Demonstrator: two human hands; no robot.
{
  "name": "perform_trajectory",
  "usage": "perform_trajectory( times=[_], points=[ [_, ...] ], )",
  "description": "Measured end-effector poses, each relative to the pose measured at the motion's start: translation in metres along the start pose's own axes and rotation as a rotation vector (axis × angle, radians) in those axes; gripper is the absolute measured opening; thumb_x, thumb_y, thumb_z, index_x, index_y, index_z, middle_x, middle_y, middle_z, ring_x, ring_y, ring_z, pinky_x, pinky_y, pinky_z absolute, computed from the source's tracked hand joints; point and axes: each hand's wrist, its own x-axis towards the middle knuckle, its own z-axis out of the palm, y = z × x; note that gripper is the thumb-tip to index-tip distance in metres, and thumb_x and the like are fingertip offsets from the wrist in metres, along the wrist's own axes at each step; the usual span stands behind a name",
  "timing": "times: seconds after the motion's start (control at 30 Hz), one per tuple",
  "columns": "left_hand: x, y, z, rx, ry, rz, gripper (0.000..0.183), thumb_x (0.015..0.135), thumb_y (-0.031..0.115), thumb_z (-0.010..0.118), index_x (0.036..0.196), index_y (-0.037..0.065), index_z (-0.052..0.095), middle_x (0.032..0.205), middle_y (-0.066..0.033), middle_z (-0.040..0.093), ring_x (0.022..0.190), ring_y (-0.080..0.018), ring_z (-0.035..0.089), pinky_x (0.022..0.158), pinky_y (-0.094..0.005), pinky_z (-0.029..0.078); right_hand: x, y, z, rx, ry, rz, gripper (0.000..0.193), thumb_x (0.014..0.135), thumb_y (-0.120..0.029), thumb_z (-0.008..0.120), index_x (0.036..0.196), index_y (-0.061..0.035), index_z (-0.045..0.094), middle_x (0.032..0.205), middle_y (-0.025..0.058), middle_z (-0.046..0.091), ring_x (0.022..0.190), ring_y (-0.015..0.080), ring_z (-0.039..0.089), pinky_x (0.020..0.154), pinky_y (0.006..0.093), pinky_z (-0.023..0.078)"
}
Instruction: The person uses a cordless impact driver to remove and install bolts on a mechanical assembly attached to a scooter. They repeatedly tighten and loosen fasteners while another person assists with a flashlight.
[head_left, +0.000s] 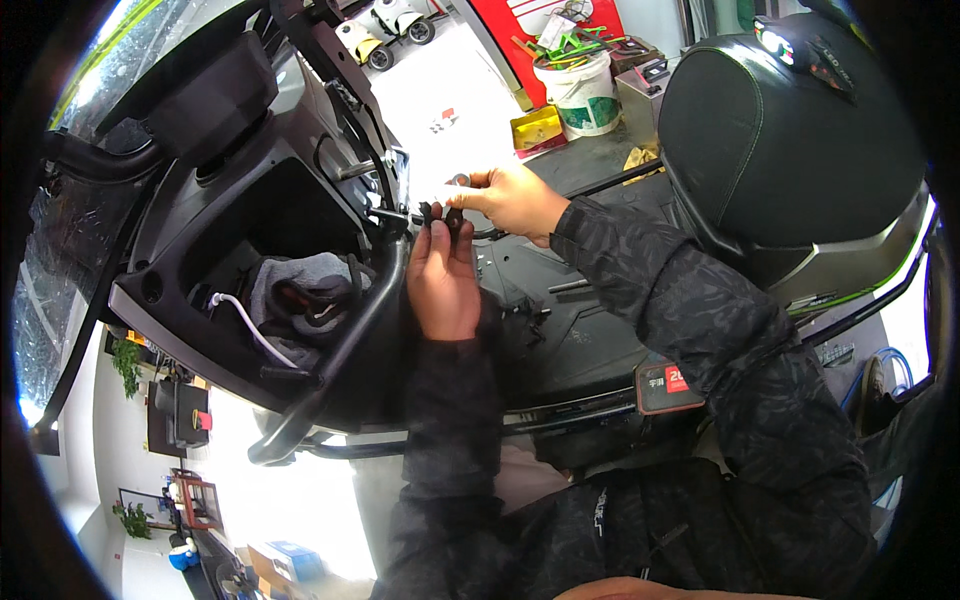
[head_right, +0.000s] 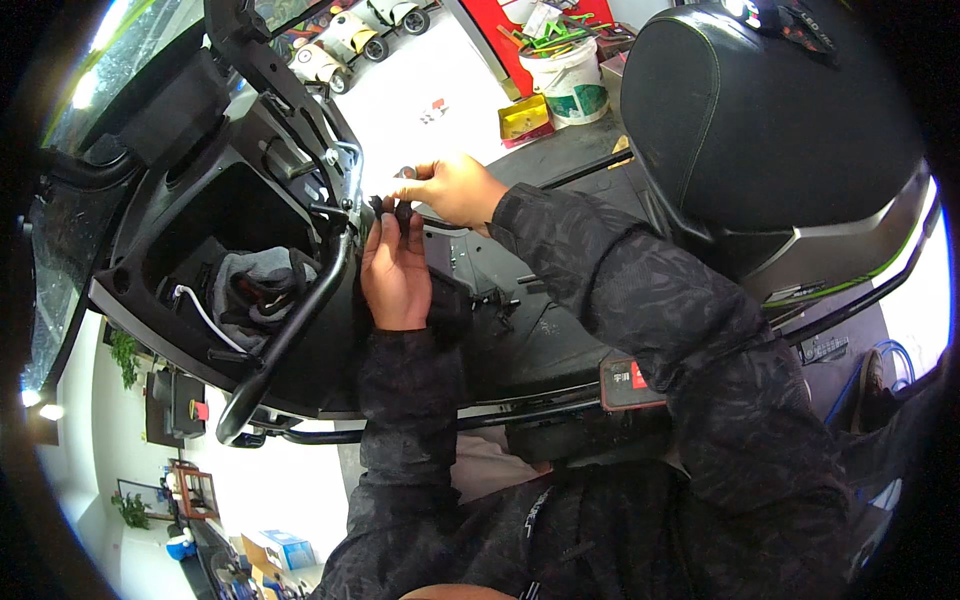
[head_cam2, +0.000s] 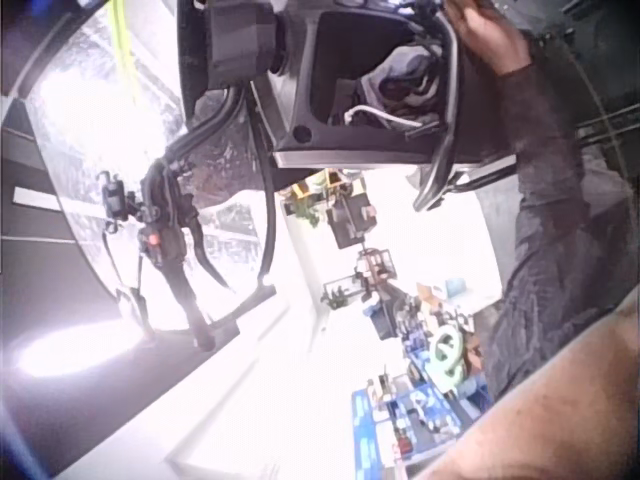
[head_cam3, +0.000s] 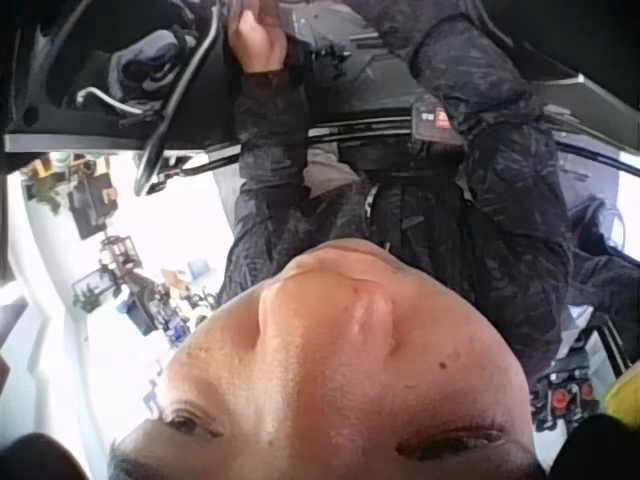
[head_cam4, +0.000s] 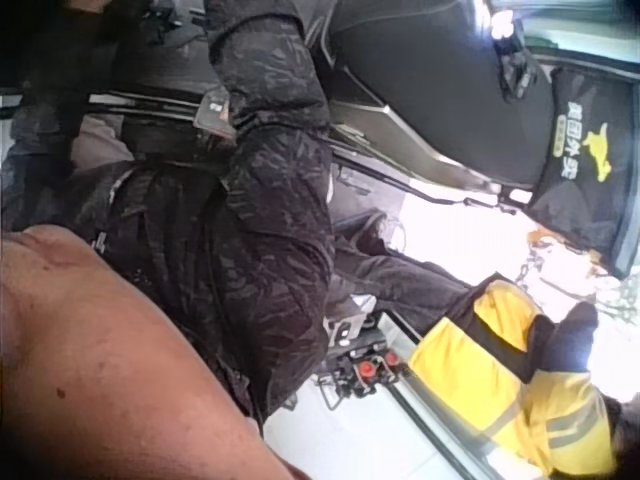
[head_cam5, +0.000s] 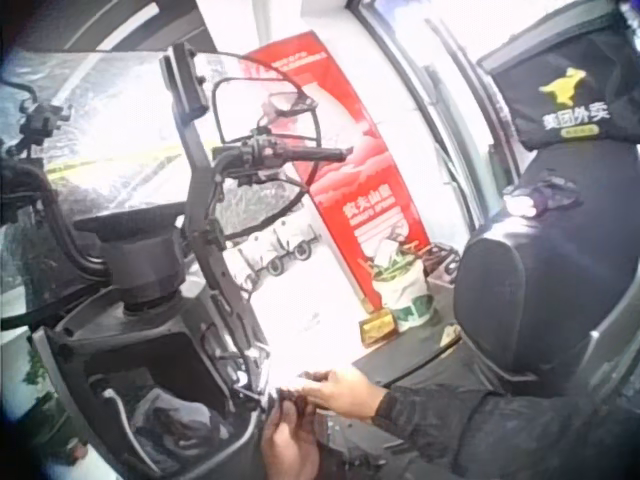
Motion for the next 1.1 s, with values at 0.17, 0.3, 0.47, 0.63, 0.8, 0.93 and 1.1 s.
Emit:
perform_trajectory(
  times=[0.17, 0.3, 0.47, 0.63, 0.8, 0.93, 1.1],
  points=[
    [0.011, -0.023, 0.02, 0.044, 0.241, 0.268, 0.02, 0.107, 0.015, 0.059, 0.116, -0.001, 0.065, 0.098, -0.0041, 0.067, 0.085, -0.0123, 0.062, 0.079, -0.0265, 0.053, 0.006, 0.005, 0.001, -0.409, 0.096, -0.076, 0.03, 0.097, -0.026, 0.072, 0.112, -0.0007, 0.076, 0.096, 0.0145, 0.077, 0.076, 0.0156, 0.066, 0.075, 0.0317, 0.053],
    [0.024, -0.033, 0.03, -0.063, 0.356, 0.382, 0.016, 0.106, 0.013, 0.06, 0.104, -0.002, 0.065, 0.098, -0.0068, 0.067, 0.087, -0.0133, 0.063, 0.082, -0.0273, 0.052, 0.0, -0.002, -0.004, -0.515, 0.133, -0.114, 0.035, 0.1, -0.03, 0.066, 0.112, 0.002, 0.073, 0.08, 0.0179, 0.072, 0.074, 0.0229, 0.071, 0.07, 0.0361, 0.054],
    [0.039, -0.038, 0.026, 0.014, 0.405, 0.522, 0.017, 0.101, 0.004, 0.063, 0.117, -0.003, 0.059, 0.106, -0.009, 0.066, 0.099, -0.0165, 0.063, 0.092, -0.03, 0.05, -0.012, -0.002, -0.011, -0.492, 0.181, 0.088, 0.037, 0.102, -0.031, 0.061, 0.104, 0.0055, 0.069, 0.076, 0.013, 0.069, 0.069, 0.0194, 0.064, 0.066, 0.0359, 0.05],
    [0.046, -0.05, 0.019, -0.007, 0.359, 0.566, 0.012, 0.101, -0.001, 0.06, 0.113, -0.001, 0.061, 0.113, -0.0119, 0.068, 0.103, -0.0179, 0.065, 0.093, -0.031, 0.051, -0.002, -0.01, 0.0, -0.63, 0.104, -0.067, 0.031, 0.102, -0.024, 0.058, 0.105, 0.0047, 0.068, 0.079, 0.017, 0.068, 0.075, 0.0287, 0.068, 0.07, 0.0388, 0.052],
    [0.052, -0.054, 0.017, -0.107, 0.406, 0.5, 0.014, 0.098, 0.0, 0.064, 0.112, -0.001, 0.066, 0.116, -0.0126, 0.071, 0.106, -0.0204, 0.065, 0.101, -0.036, 0.049, 0.007, -0.04, 0.017, -0.947, 0.091, -0.222, 0.024, 0.098, -0.019, 0.059, 0.102, 0.0028, 0.069, 0.081, 0.0248, 0.069, 0.078, 0.0424, 0.068, 0.073, 0.0458, 0.055],
    [0.055, -0.07, 0.014, -0.163, 0.292, 0.615, 0.021, 0.098, 0.002, 0.065, 0.118, -0.001, 0.066, 0.118, -0.0126, 0.07, 0.113, -0.0224, 0.064, 0.102, -0.0361, 0.048, 0.015, -0.043, 0.036, -1.138, 0.245, -0.284, 0.027, 0.098, -0.023, 0.059, 0.098, 0.0016, 0.07, 0.081, 0.0249, 0.07, 0.077, 0.0426, 0.069, 0.071, 0.0476, 0.055],
    [0.059, -0.098, -0.011, -0.624, -0.132, 0.259, 0.046, 0.111, 0.028, 0.042, 0.15, 0.004, 0.042, 0.152, -0.0117, 0.049, 0.142, -0.0243, 0.045, 0.119, -0.0383, 0.033, 0.021, -0.017, 0.061, -1.134, 0.469, -0.375, 0.014, 0.092, -0.007, 0.063, 0.103, 0.0013, 0.064, 0.099, 0.0245, 0.069, 0.091, 0.0419, 0.067, 0.079, 0.0451, 0.053]
  ],
)
